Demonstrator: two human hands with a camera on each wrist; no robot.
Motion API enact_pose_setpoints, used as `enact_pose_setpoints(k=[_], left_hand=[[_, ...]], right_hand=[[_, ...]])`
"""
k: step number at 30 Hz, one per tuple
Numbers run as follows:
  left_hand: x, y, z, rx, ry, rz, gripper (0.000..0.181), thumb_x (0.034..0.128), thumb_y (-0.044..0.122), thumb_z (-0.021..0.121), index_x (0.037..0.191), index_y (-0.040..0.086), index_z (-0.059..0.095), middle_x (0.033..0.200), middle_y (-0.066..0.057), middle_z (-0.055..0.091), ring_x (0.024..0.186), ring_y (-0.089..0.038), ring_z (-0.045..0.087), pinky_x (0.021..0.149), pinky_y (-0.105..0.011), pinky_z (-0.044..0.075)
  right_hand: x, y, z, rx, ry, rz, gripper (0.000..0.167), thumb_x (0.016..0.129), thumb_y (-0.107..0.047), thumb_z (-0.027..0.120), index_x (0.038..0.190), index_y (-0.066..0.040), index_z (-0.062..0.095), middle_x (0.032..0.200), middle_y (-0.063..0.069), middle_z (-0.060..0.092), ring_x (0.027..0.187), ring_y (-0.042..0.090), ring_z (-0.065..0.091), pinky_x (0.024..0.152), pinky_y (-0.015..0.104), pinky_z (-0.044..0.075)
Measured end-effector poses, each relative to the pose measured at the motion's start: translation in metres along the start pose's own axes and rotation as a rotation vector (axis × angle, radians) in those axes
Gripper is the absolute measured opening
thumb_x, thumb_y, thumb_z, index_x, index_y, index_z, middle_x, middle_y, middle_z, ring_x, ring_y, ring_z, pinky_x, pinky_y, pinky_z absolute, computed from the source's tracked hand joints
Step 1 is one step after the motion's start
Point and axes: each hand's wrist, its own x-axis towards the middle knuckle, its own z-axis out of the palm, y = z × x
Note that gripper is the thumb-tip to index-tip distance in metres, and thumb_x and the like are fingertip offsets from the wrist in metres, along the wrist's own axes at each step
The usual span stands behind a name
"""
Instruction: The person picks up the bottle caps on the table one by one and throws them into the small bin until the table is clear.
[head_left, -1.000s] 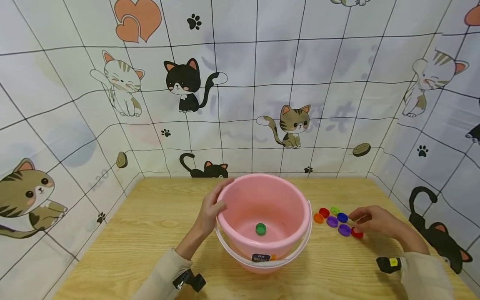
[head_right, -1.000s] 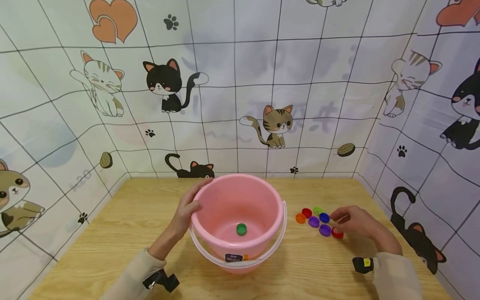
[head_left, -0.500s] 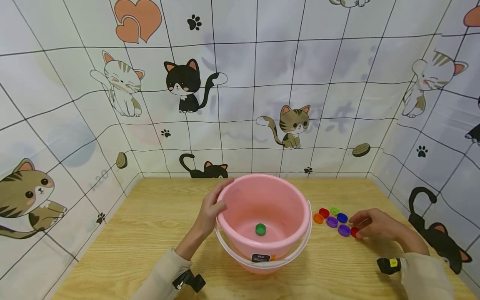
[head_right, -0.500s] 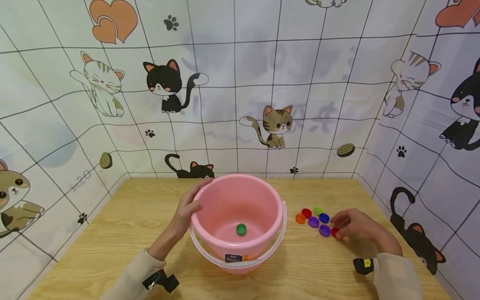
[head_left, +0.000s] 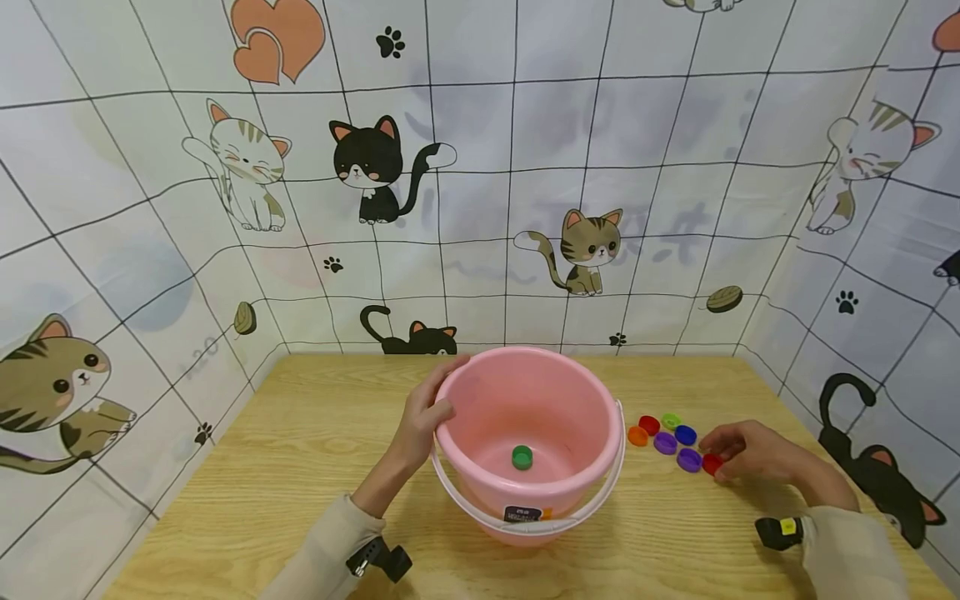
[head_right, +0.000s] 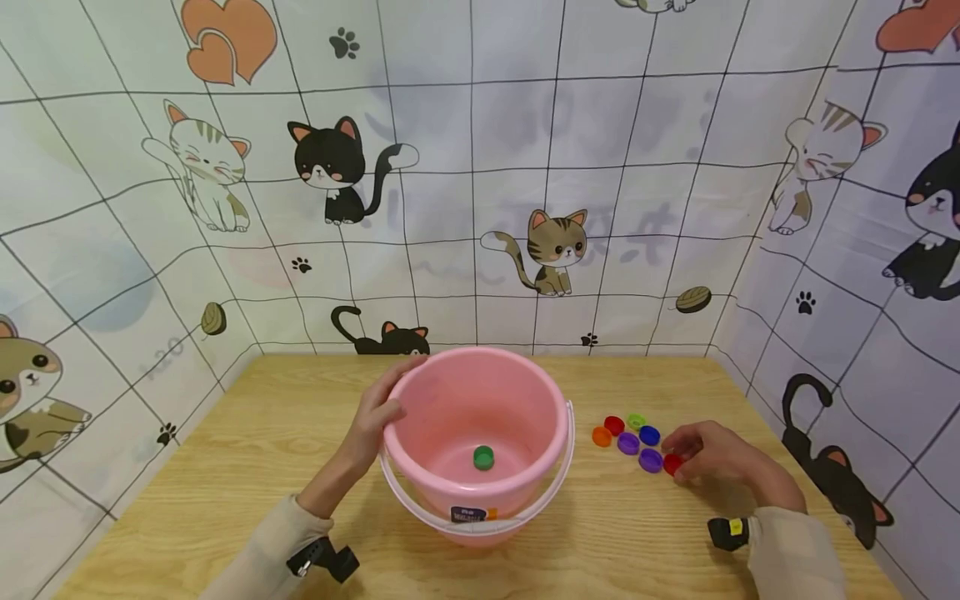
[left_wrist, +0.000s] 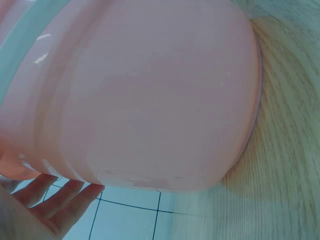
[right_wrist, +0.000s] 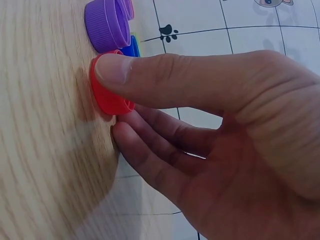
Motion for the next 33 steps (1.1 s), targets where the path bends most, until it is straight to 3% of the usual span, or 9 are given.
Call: enact_pose_setpoints(k=[18,26,33], left_hand=[[0.0,-0.001,0.0,-0.005,0.003,-0.007,0.074,0.0783,0.011,0.046,0.152,0.003,0.047,0.142,-0.024,0.059,0.114,-0.042,0.061,0.085,-0.042,0.062],[0.001,-0.002,0.0,0.006,-0.005,0.001,0.073,0.0792,0.012,0.046,0.152,0.004,0.048,0.141,-0.024,0.059,0.112,-0.042,0.062,0.085,-0.039,0.062],[0.001,-0.002,-0.001,-0.004,-0.006,-0.001,0.073,0.0797,0.012,0.046,0.152,0.003,0.048,0.142,-0.024,0.059,0.111,-0.041,0.063,0.082,-0.041,0.063]], right_hand=[[0.0,-0.002,0.004,0.006,0.031,0.049,0.035,0.083,-0.004,0.079,0.113,0.011,0.069,0.103,0.014,0.071,0.082,0.01,0.055,0.07,0.021,0.05],[-0.003,-0.009,0.002,-0.035,0.056,0.062,0.036,0.084,-0.01,0.08,0.113,0.01,0.07,0.103,0.013,0.073,0.084,0.008,0.059,0.072,0.02,0.051],[-0.002,-0.01,0.001,-0.074,0.079,0.056,0.035,0.085,-0.01,0.08,0.113,0.01,0.07,0.105,0.015,0.074,0.088,0.013,0.062,0.073,0.02,0.053]])
